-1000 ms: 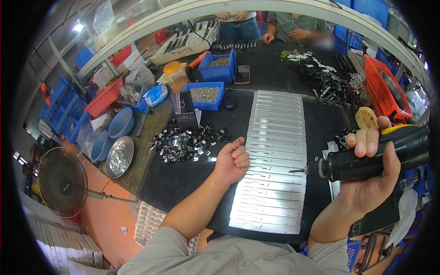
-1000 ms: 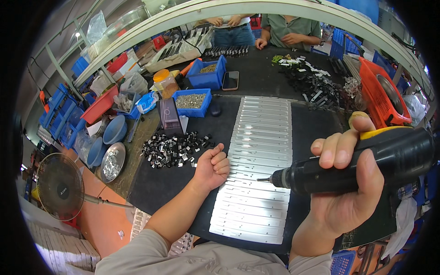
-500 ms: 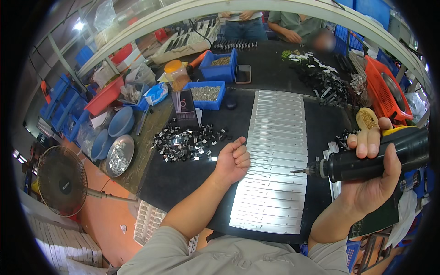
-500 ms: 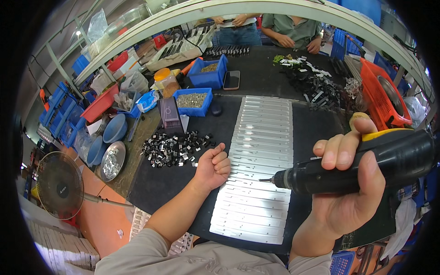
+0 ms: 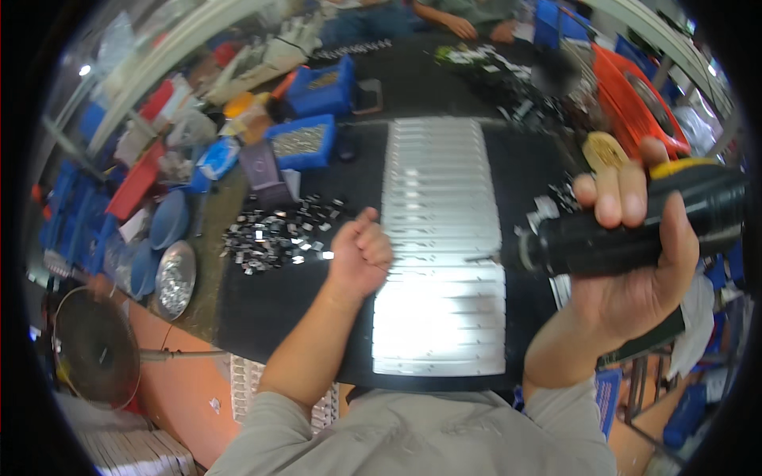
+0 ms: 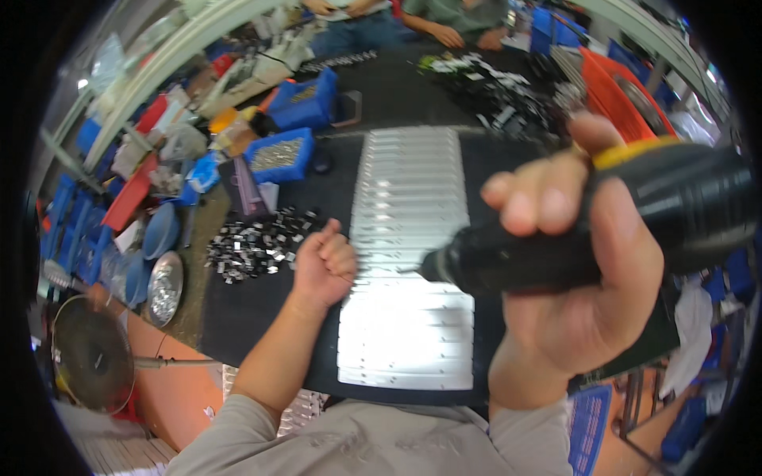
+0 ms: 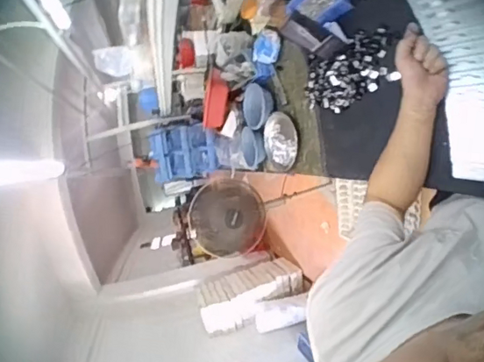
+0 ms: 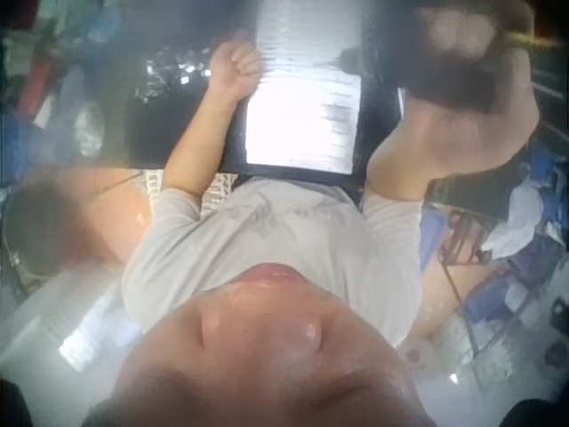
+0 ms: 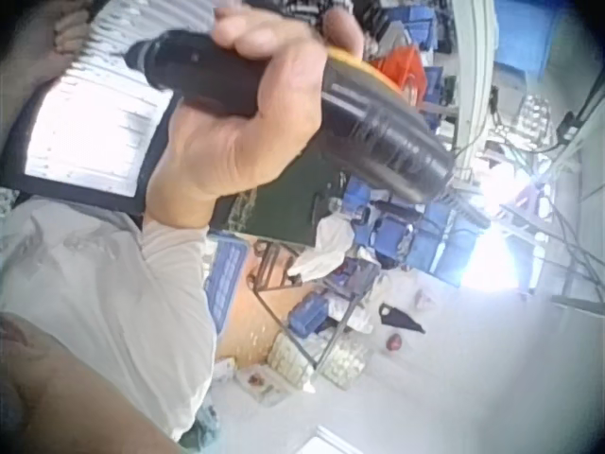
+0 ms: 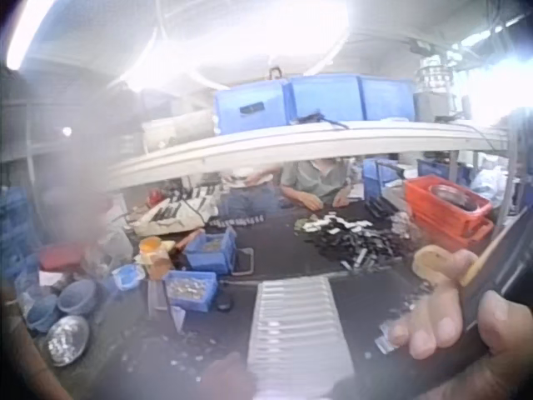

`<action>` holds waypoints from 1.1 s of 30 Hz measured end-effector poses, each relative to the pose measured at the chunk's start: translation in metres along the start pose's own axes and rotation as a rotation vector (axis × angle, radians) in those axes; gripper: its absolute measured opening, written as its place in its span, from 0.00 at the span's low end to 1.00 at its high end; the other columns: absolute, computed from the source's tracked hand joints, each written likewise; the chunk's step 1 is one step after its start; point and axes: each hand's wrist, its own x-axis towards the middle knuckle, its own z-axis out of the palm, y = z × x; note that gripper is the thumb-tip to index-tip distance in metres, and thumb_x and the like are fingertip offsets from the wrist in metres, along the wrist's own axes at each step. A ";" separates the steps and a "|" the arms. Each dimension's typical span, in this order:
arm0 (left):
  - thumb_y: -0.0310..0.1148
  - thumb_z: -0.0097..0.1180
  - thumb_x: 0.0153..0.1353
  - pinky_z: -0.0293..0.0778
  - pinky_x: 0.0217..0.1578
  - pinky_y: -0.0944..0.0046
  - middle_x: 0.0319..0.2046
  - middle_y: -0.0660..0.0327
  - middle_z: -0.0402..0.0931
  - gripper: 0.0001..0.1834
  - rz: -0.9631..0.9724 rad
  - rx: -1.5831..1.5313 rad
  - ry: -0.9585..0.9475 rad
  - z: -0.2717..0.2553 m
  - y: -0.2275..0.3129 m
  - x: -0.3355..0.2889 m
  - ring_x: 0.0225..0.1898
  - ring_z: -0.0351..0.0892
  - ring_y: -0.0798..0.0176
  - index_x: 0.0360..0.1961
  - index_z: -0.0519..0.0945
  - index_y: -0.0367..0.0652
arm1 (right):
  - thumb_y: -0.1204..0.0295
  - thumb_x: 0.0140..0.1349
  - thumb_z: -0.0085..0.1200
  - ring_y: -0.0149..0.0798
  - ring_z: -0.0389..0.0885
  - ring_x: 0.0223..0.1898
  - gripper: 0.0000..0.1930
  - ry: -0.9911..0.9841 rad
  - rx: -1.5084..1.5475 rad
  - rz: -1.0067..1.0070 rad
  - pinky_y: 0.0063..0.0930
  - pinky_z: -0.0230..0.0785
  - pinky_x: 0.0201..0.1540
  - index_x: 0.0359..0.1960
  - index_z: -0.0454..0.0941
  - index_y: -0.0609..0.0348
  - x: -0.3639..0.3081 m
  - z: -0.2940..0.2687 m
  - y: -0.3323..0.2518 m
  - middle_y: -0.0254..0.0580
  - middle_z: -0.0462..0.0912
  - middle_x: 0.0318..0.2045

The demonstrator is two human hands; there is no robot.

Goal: The person assembles small clips and electronic components onto long metal strips using a handheld electric screwdriver.

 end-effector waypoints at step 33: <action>0.32 0.40 0.70 0.48 0.15 0.72 0.13 0.72 0.54 0.13 0.017 -0.059 -0.091 -0.012 0.008 0.010 0.14 0.50 0.74 0.40 0.79 0.46 | 0.48 0.64 0.56 0.30 0.77 0.23 0.28 0.073 -0.755 0.095 0.23 0.69 0.31 0.46 0.71 0.64 0.026 -0.095 0.166 0.38 0.78 0.21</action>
